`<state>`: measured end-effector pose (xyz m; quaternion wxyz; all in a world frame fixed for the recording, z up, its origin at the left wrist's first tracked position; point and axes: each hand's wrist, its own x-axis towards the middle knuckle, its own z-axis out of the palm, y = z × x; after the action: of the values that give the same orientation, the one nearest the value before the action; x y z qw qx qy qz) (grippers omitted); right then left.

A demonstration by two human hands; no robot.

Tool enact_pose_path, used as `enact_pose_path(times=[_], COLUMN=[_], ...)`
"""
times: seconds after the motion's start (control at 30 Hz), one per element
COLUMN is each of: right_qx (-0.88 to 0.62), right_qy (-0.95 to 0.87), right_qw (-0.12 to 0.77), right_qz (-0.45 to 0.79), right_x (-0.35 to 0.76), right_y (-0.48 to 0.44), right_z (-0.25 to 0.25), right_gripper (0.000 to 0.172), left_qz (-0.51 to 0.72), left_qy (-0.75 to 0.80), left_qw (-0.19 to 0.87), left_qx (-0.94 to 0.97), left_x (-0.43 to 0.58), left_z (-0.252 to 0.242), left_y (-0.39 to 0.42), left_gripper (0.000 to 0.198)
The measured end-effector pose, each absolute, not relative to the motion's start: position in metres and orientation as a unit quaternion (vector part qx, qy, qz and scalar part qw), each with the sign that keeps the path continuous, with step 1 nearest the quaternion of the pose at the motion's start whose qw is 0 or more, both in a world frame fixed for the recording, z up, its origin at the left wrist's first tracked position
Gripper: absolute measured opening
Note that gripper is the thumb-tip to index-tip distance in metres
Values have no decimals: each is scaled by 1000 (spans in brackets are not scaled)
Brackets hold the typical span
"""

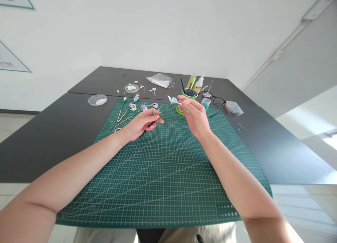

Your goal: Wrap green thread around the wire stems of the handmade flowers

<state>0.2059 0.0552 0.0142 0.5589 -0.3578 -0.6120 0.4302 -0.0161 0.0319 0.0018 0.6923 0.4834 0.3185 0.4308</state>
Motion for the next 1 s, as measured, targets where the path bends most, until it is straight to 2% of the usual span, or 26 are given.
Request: enact_pose_path(times=[0.17,0.4,0.53,0.83,1.0], right_qx=[-367,-315,-296,-232,-190], right_qy=[-635,-661,-707,-818,-869], right_qw=[578,594,578,526,457], right_qz=[358,332,279,-11,-8], right_x=[204,203,206,204,202], right_y=[50,44,43,38,36], right_z=[19,23,24,25,21], right_gripper=[26,15,14,11,11], left_qz=[430,438,442,444,448], left_qy=[329,324,321,335,356], left_qw=[682,680,681,667,652], left_qx=[491,490,489,496,497], left_x=[-16,-17,-16,-17,-17], left_z=[3,1,1,-1,-2], left_y=[31,32,32,34,34], left_gripper=[22,24,26,26,26])
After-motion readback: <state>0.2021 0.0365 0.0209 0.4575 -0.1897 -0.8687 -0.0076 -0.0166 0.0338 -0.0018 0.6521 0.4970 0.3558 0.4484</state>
